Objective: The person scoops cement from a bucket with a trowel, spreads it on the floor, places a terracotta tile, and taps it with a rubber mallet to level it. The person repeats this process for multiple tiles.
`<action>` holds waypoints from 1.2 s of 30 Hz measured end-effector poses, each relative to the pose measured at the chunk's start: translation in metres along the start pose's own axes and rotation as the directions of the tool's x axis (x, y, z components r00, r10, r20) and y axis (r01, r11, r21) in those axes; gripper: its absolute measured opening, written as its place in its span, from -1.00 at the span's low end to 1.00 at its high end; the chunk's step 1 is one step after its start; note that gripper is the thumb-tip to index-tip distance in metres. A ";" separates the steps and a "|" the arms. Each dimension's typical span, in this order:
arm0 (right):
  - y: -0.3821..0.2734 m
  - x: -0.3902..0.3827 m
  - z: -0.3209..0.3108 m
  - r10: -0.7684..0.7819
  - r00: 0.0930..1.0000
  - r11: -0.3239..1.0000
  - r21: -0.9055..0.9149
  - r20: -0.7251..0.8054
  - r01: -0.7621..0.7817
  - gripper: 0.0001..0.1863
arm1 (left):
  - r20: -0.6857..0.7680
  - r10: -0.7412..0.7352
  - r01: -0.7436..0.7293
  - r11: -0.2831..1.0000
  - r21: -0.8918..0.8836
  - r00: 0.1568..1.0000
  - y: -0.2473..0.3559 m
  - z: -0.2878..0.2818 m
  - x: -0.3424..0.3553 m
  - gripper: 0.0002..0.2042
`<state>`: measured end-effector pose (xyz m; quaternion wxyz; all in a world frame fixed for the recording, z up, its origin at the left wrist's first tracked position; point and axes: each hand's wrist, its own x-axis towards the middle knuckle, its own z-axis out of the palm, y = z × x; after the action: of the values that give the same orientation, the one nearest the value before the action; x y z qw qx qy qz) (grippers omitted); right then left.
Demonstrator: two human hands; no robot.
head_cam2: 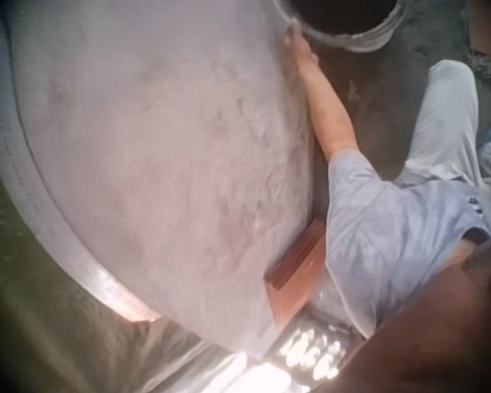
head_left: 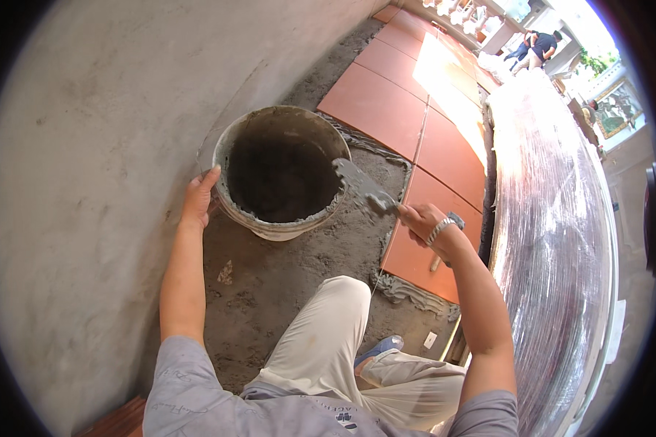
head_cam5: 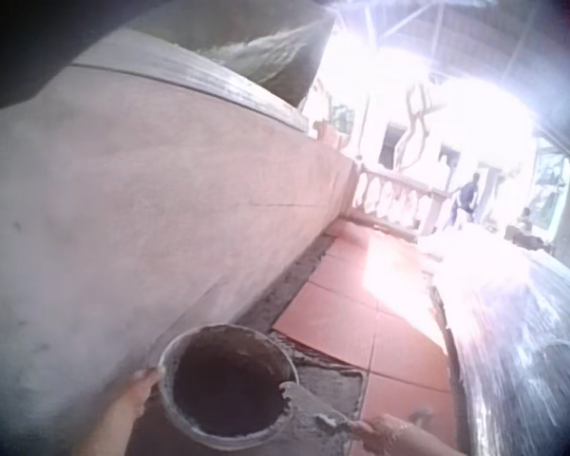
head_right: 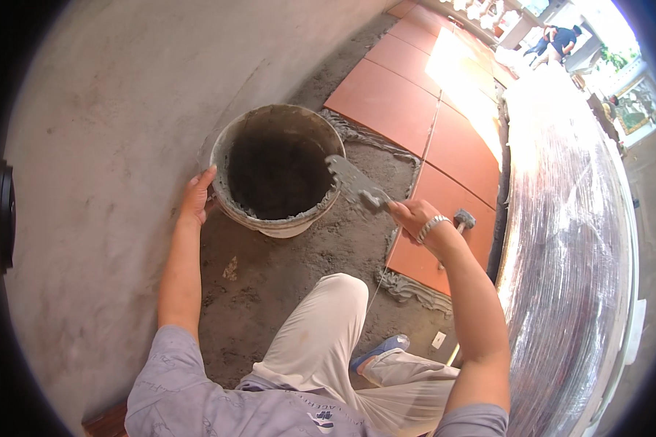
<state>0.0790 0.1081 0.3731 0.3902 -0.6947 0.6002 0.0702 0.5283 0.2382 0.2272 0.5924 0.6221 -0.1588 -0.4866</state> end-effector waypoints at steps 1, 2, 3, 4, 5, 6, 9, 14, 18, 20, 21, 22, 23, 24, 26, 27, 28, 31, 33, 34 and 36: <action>0.007 -0.010 -0.003 0.039 0.999 0.999 -0.009 -0.007 -0.039 -0.43 | -0.019 -0.007 0.007 1.000 0.018 1.000 0.000 -0.001 0.001 -0.46; 0.014 -0.021 -0.007 0.066 0.998 0.998 -0.015 -0.009 -0.066 -0.43 | -0.028 -0.021 0.021 0.999 0.032 0.999 0.001 -0.002 0.003 -0.47; 0.022 -0.034 -0.012 0.086 0.996 0.996 -0.031 -0.035 -0.087 -0.42 | -0.029 -0.015 0.016 0.999 0.036 0.999 0.002 -0.003 0.003 -0.48; 0.031 -0.047 -0.018 0.094 0.994 0.994 -0.047 -0.053 -0.096 -0.41 | -0.019 -0.016 0.017 0.999 0.033 1.000 0.003 -0.002 0.004 -0.49; 0.042 -0.060 -0.021 0.115 0.990 0.987 -0.100 -0.080 -0.123 -0.42 | -0.007 -0.020 0.020 0.999 0.032 1.000 0.004 -0.002 0.005 -0.50; 0.053 -0.073 -0.022 0.128 0.987 0.980 -0.144 -0.093 -0.141 -0.44 | 0.009 -0.013 0.013 1.000 0.027 1.000 0.004 -0.001 0.004 -0.50; 0.090 -0.113 -0.018 0.355 0.901 0.934 0.071 -0.248 -0.349 -0.49 | 0.037 -0.002 0.002 1.000 0.009 0.999 0.003 -0.001 0.004 -0.52; 0.122 -0.186 -0.024 0.405 0.819 0.914 0.161 -0.405 -0.372 -0.55 | 0.125 0.002 0.003 0.999 -0.039 0.992 0.001 -0.003 0.010 -0.57; 0.121 -0.228 -0.024 0.479 0.737 0.875 0.194 -0.477 -0.443 -0.59 | 0.037 0.009 -0.007 0.999 -0.054 0.999 -0.003 0.001 0.010 -0.64; 0.119 -0.242 -0.020 0.519 0.709 0.855 0.265 -0.478 -0.447 -0.60 | 0.084 0.060 -0.051 0.993 -0.107 0.995 -0.003 0.002 0.012 -0.65; 0.120 -0.246 -0.018 0.531 0.694 0.847 0.269 -0.485 -0.459 -0.61 | 0.059 0.064 -0.061 0.997 -0.055 0.996 -0.003 0.002 0.014 -0.64; 0.123 -0.251 -0.014 0.545 0.681 0.837 0.273 -0.490 -0.473 -0.61 | 0.064 0.071 -0.070 0.997 -0.020 0.995 -0.003 0.001 0.014 -0.62; 0.126 -0.253 -0.010 0.551 0.685 0.832 0.250 -0.476 -0.495 -0.61 | 0.065 0.077 -0.078 0.997 0.001 0.995 -0.003 0.000 0.015 -0.61; 0.130 -0.253 -0.006 0.550 0.695 0.831 0.223 -0.463 -0.510 -0.62 | 0.048 0.087 -0.089 0.995 0.039 0.995 -0.005 0.001 0.017 -0.59; 0.142 -0.249 0.001 0.560 0.706 0.824 0.205 -0.434 -0.528 -0.61 | 0.010 0.113 -0.114 0.991 0.068 0.994 -0.008 0.001 0.020 -0.56; 0.150 -0.245 0.005 0.558 0.722 0.825 0.176 -0.409 -0.538 -0.60 | -0.004 0.129 -0.128 0.989 0.080 0.992 -0.009 0.001 0.022 -0.55; 0.157 -0.242 0.010 0.554 0.738 0.826 0.145 -0.384 -0.544 -0.60 | -0.010 0.137 -0.136 0.988 0.074 0.991 -0.011 0.001 0.023 -0.55; 0.176 -0.227 0.026 0.535 0.762 0.836 0.099 -0.366 -0.540 -0.56 | -0.005 0.131 -0.131 0.991 0.041 0.991 -0.013 0.001 0.024 -0.55; 0.183 -0.220 0.032 0.584 0.757 0.807 0.109 -0.293 -0.580 -0.57 | 0.014 0.130 -0.131 0.991 0.024 0.991 -0.011 0.000 0.025 -0.55; 0.184 -0.218 0.034 0.578 0.761 0.808 0.078 -0.294 -0.584 -0.58 | 0.025 0.136 -0.137 0.990 0.018 0.990 -0.011 0.000 0.025 -0.56; 0.181 -0.218 0.035 0.560 0.775 0.824 0.095 -0.292 -0.559 -0.59 | 0.025 0.134 -0.135 0.991 0.022 0.991 -0.010 -0.002 0.025 -0.56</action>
<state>-0.1280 0.3046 0.3894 0.2547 -0.4866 0.8325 0.0731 0.5377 0.2225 0.2072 0.6145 0.6113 -0.2131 -0.4509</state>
